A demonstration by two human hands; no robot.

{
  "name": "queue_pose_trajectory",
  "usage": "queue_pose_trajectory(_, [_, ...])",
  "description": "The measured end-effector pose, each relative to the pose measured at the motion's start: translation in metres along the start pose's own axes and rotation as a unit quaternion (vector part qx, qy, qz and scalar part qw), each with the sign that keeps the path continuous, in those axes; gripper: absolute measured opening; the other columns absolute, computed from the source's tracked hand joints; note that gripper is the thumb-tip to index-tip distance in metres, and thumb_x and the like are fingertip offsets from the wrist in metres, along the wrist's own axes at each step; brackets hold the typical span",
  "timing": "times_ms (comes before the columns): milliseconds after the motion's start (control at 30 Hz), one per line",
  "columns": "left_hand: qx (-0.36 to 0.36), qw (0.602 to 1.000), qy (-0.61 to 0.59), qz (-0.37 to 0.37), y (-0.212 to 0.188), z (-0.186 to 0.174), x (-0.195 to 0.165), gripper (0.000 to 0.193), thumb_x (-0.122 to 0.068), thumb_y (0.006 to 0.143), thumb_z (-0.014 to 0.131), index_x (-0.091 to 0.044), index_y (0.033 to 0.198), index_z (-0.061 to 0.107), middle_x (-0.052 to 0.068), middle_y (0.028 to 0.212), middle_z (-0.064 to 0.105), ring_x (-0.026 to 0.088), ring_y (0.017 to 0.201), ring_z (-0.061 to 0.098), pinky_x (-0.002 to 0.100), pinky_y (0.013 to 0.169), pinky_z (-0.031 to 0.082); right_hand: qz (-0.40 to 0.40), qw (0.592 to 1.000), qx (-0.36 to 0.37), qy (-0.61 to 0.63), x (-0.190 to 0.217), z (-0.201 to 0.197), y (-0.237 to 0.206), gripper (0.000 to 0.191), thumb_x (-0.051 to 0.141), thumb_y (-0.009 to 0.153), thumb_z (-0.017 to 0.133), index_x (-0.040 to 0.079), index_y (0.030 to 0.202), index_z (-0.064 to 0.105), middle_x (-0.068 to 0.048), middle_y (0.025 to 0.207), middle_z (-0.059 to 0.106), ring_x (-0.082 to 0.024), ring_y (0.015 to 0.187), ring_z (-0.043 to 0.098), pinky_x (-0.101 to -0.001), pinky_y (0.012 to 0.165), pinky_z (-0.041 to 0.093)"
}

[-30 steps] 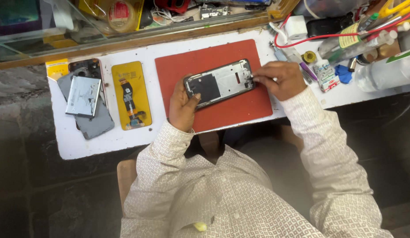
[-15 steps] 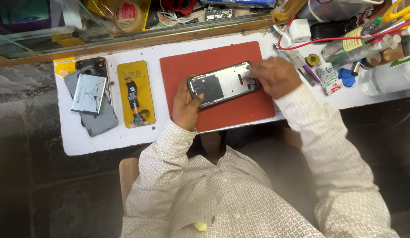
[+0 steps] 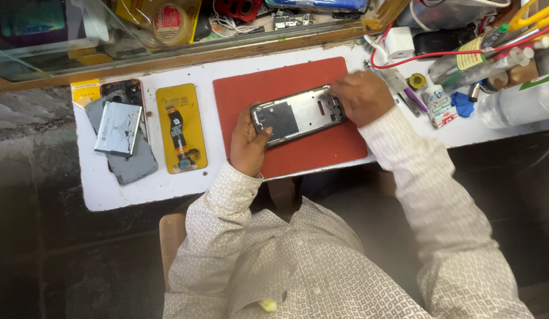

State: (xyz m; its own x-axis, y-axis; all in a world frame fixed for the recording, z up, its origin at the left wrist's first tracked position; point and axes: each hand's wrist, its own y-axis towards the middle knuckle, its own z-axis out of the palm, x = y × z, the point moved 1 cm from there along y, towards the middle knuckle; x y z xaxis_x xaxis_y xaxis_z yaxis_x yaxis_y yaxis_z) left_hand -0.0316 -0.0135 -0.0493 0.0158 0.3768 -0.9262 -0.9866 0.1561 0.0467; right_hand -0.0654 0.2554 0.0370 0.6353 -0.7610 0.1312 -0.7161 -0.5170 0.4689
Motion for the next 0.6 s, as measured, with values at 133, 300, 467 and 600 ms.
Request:
queue_pose_trajectory(133, [0.003,1.0,-0.018,0.011,0.002,-0.001,0.002,0.056,0.018,0.093,0.048,0.005,0.146,0.041,0.014,0.132,0.061,0.021,0.125,0.06,0.033,0.112,0.047,0.013,0.998,0.019,0.05,0.014,-0.017,-0.037,0.013,0.0,0.089,0.073,0.006,0.1,0.077,-0.01,0.098,0.074,-0.028,0.092,0.069,-0.0391,0.083,0.055])
queue_pose_trajectory(300, [0.007,1.0,0.019,0.007,-0.001,-0.001,0.002,0.054,0.017,0.094,0.049,0.005,0.145,0.041,0.014,0.131,0.062,0.02,0.124,0.061,0.033,0.111,0.048,0.006,0.999,0.026,0.046,0.006,-0.015,-0.028,0.017,0.0,0.086,0.072,0.007,0.1,0.077,-0.009,0.098,0.074,-0.028,0.092,0.069,-0.0391,0.083,0.055])
queue_pose_trajectory(467, [0.008,1.0,0.005,0.014,-0.001,0.0,-0.002,0.055,0.017,0.093,0.048,0.005,0.146,0.041,0.014,0.132,0.062,0.02,0.125,0.06,0.033,0.111,0.048,-0.002,1.0,-0.012,-0.013,-0.001,0.001,0.009,0.018,-0.004,0.087,0.074,0.005,0.102,0.077,-0.01,0.094,0.072,-0.029,0.086,0.067,-0.041,0.08,0.054])
queue_pose_trajectory(600, [0.011,1.0,0.001,0.009,0.001,-0.001,0.0,0.053,0.017,0.094,0.048,0.006,0.145,0.042,0.015,0.131,0.062,0.021,0.124,0.061,0.034,0.111,0.049,-0.01,0.999,0.022,0.035,0.007,-0.006,-0.009,0.02,-0.007,0.083,0.074,0.005,0.099,0.076,-0.011,0.093,0.071,-0.03,0.085,0.068,-0.0409,0.077,0.054])
